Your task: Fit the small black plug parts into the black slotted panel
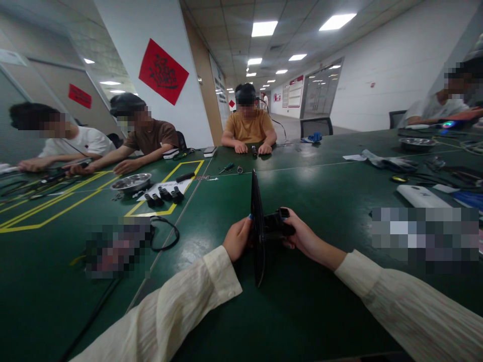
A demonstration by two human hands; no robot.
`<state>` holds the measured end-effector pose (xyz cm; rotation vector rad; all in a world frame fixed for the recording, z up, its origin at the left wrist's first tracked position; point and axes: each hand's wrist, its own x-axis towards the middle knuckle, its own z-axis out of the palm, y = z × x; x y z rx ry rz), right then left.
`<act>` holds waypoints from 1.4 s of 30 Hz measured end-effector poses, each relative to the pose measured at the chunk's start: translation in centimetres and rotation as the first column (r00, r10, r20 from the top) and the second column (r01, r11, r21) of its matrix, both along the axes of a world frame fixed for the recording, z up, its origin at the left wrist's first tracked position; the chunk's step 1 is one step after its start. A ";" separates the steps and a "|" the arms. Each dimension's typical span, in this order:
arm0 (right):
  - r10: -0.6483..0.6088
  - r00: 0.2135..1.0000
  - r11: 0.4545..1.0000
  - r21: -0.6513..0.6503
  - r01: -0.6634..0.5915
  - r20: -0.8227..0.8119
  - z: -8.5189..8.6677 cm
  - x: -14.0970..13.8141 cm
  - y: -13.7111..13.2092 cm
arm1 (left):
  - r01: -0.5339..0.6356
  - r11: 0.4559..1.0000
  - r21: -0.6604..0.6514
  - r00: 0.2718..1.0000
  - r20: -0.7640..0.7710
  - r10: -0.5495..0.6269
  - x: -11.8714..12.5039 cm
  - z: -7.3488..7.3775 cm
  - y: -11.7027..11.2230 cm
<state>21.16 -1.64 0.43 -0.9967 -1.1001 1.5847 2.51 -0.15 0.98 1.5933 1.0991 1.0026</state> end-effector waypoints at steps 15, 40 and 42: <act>-0.002 1.000 1.000 0.015 0.002 -0.021 -0.3 0.0 0.1 | -0.015 1.000 0.004 1.000 -0.012 0.015 0.0 0.0 0.0; -0.007 1.000 1.000 0.010 0.007 -0.011 -0.1 -0.1 0.0 | -0.001 1.000 -0.009 1.000 -0.020 0.001 -0.2 -0.4 0.3; -0.007 1.000 1.000 0.006 0.007 -0.014 0.1 -0.1 -0.1 | 0.002 1.000 -0.009 1.000 -0.028 -0.002 -0.2 -0.5 0.3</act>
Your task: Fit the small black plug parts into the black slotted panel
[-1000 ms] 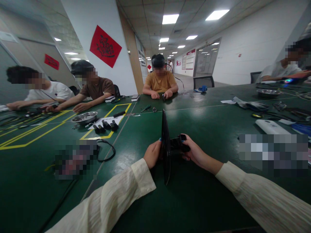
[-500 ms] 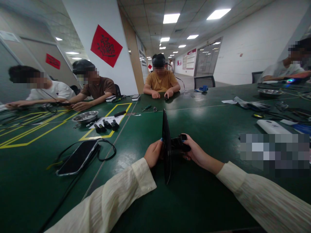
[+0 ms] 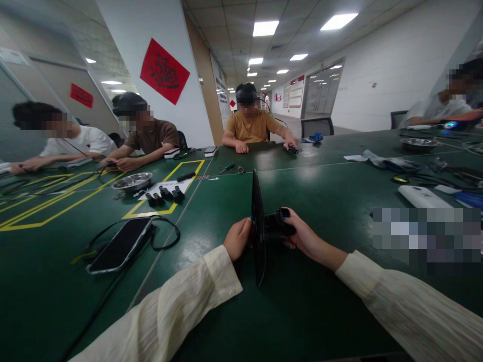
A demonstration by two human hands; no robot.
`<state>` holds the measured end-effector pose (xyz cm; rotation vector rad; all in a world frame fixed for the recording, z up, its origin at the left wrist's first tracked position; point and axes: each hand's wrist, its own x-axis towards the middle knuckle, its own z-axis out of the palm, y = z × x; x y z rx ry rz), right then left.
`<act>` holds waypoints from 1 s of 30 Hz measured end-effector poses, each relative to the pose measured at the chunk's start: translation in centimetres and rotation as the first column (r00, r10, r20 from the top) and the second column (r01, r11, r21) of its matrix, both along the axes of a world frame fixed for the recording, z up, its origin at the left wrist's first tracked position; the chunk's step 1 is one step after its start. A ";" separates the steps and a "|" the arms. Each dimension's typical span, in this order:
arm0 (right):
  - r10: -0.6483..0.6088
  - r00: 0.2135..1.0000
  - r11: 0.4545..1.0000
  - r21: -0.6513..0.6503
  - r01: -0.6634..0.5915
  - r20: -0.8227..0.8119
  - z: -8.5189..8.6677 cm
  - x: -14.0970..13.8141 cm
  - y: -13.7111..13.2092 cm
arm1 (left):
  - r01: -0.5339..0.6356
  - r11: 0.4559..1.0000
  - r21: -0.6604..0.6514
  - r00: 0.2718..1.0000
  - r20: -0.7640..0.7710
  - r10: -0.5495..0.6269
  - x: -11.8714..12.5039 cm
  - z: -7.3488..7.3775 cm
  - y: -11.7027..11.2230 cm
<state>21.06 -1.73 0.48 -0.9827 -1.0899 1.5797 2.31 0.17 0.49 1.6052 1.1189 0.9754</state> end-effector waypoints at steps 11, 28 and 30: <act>0.007 1.000 1.000 0.004 -0.007 -0.004 -0.3 0.1 0.1 | 0.031 0.999 -0.021 1.000 -0.005 -0.031 0.0 0.3 0.0; -0.004 1.000 1.000 -0.015 0.004 0.028 0.1 -0.1 0.0 | 0.034 0.998 0.048 0.998 -0.062 -0.031 -0.3 -0.2 0.1; 0.000 1.000 1.000 -0.016 0.001 0.030 0.0 0.0 0.1 | 0.029 0.998 0.061 0.997 -0.075 -0.024 -0.3 -0.1 0.0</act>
